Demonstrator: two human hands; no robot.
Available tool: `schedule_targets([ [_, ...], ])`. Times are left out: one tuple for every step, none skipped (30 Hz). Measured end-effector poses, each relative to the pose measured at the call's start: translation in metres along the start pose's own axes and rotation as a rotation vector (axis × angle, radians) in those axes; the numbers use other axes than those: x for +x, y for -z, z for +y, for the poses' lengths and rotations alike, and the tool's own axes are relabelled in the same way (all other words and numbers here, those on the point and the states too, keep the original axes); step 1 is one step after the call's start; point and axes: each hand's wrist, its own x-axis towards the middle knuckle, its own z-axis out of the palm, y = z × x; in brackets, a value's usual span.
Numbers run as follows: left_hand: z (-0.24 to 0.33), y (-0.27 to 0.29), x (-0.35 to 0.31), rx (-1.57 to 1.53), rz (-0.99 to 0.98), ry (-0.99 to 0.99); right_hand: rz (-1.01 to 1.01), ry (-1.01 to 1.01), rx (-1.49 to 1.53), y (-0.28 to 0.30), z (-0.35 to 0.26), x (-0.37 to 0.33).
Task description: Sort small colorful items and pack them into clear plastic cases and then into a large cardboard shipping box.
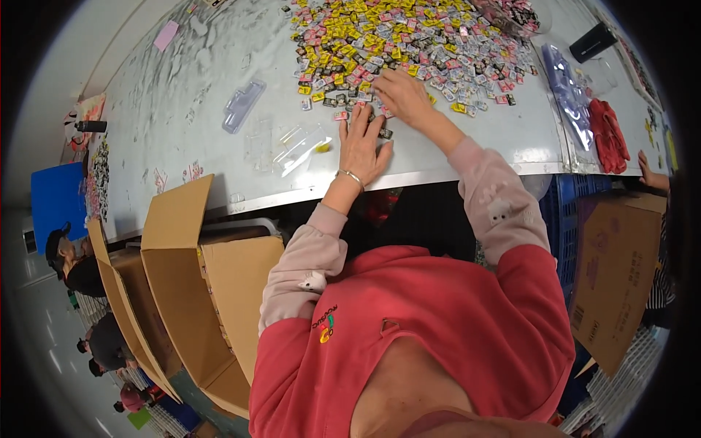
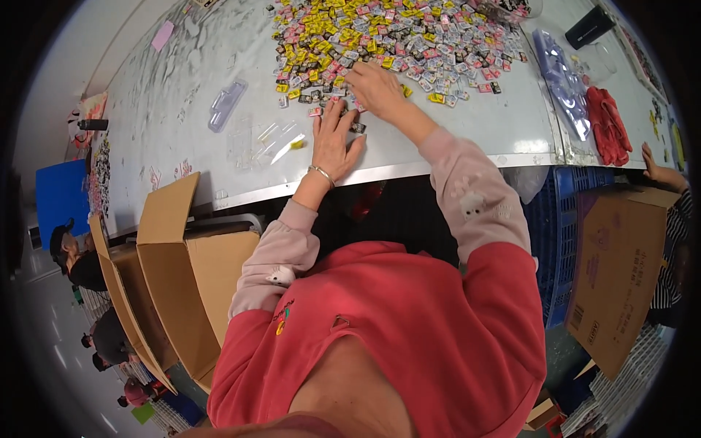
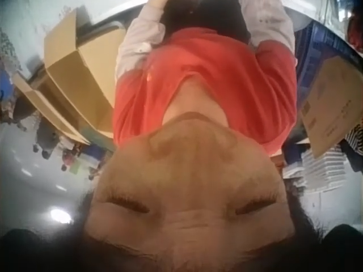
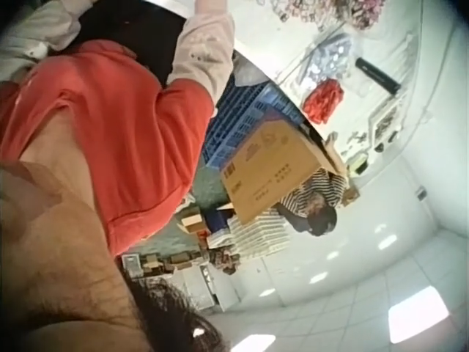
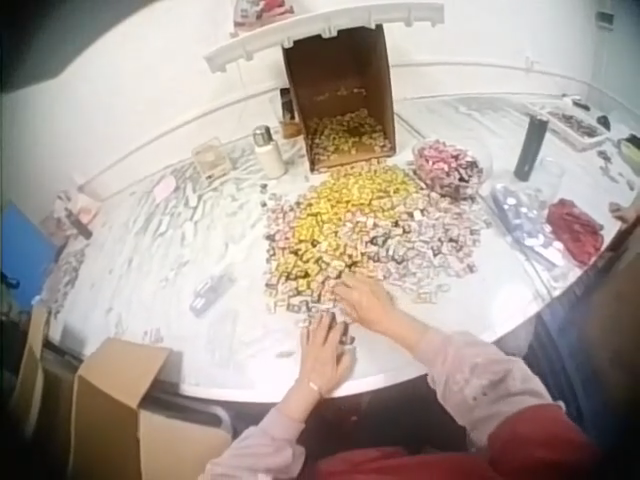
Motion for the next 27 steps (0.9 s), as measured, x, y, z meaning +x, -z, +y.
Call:
schedule_targets([
  [-0.002,-0.001,0.003,0.046,-0.004,-0.024,0.019,0.031,-0.009,0.002,-0.004,-0.010],
  [-0.008,0.000,0.003,0.028,-0.003,-0.039,-0.029,-0.011,0.049,0.008,-0.012,-0.016],
  [-0.014,0.003,0.003,0.029,-0.005,-0.033,-0.033,-0.012,0.053,0.012,-0.014,-0.022],
  [-0.021,0.008,0.004,0.004,-0.007,-0.047,0.077,0.012,0.075,0.014,-0.014,-0.028],
  [-0.028,0.013,0.004,-0.014,-0.003,-0.055,0.186,0.045,0.102,0.015,-0.015,-0.031],
  [-0.030,0.017,0.002,-0.050,0.004,-0.064,0.159,-0.006,0.044,0.015,-0.019,-0.041],
  [-0.033,0.016,0.005,-0.036,0.014,-0.043,0.150,0.011,0.063,0.017,-0.020,-0.046],
  [-0.030,0.014,0.007,-0.038,0.028,-0.074,0.175,0.029,-0.027,0.018,-0.023,-0.055],
  [-0.026,0.012,0.011,-0.041,0.044,-0.114,0.207,0.047,-0.123,0.019,-0.026,-0.059],
  [-0.021,0.011,0.010,-0.069,0.129,-0.131,0.196,0.065,-0.100,0.020,-0.031,-0.062],
  [-0.020,0.016,0.010,-0.053,0.139,-0.114,0.254,-0.021,-0.001,0.022,-0.035,-0.062],
  [-0.016,0.023,0.007,-0.086,0.221,-0.111,0.306,-0.112,0.098,0.022,-0.042,-0.062],
  [-0.013,0.031,0.003,-0.118,0.304,-0.110,0.297,-0.101,0.114,0.023,-0.049,-0.061],
  [-0.005,0.045,-0.002,-0.117,0.408,-0.025,0.290,-0.135,0.120,0.028,-0.054,-0.063],
  [0.000,0.060,-0.013,-0.084,0.381,0.096,0.285,-0.174,0.120,0.032,-0.056,-0.066],
  [0.001,0.075,-0.023,-0.058,0.353,0.206,0.288,-0.179,0.105,0.037,-0.052,-0.068],
  [-0.002,0.085,-0.040,0.002,0.340,0.242,0.333,-0.190,0.123,0.039,-0.049,-0.068],
  [-0.002,0.090,-0.059,0.080,0.314,0.263,0.378,-0.206,0.136,0.043,-0.045,-0.071],
  [0.000,0.094,-0.076,0.203,0.298,0.281,0.379,-0.211,0.124,0.048,-0.042,-0.071],
  [0.005,0.096,-0.089,0.275,0.241,0.341,0.383,-0.351,0.240,0.056,-0.039,-0.071],
  [0.011,0.092,-0.097,0.267,0.237,0.335,0.385,-0.488,0.358,0.060,-0.037,-0.071],
  [0.017,0.087,-0.103,0.321,0.227,0.382,0.389,-0.495,0.349,0.058,-0.035,-0.074],
  [0.019,0.083,-0.107,0.381,0.219,0.428,0.321,-0.382,0.302,0.052,-0.033,-0.076],
  [0.018,0.077,-0.109,0.355,0.198,0.422,0.253,-0.271,0.253,0.047,-0.033,-0.076],
  [0.015,0.073,-0.111,0.354,0.195,0.414,0.235,-0.186,0.218,0.036,-0.038,-0.074],
  [0.017,0.073,-0.109,0.428,0.188,0.415,0.211,-0.103,0.184,0.025,-0.046,-0.068],
  [0.020,0.072,-0.106,0.499,0.181,0.411,0.195,-0.037,0.119,0.017,-0.052,-0.061],
])
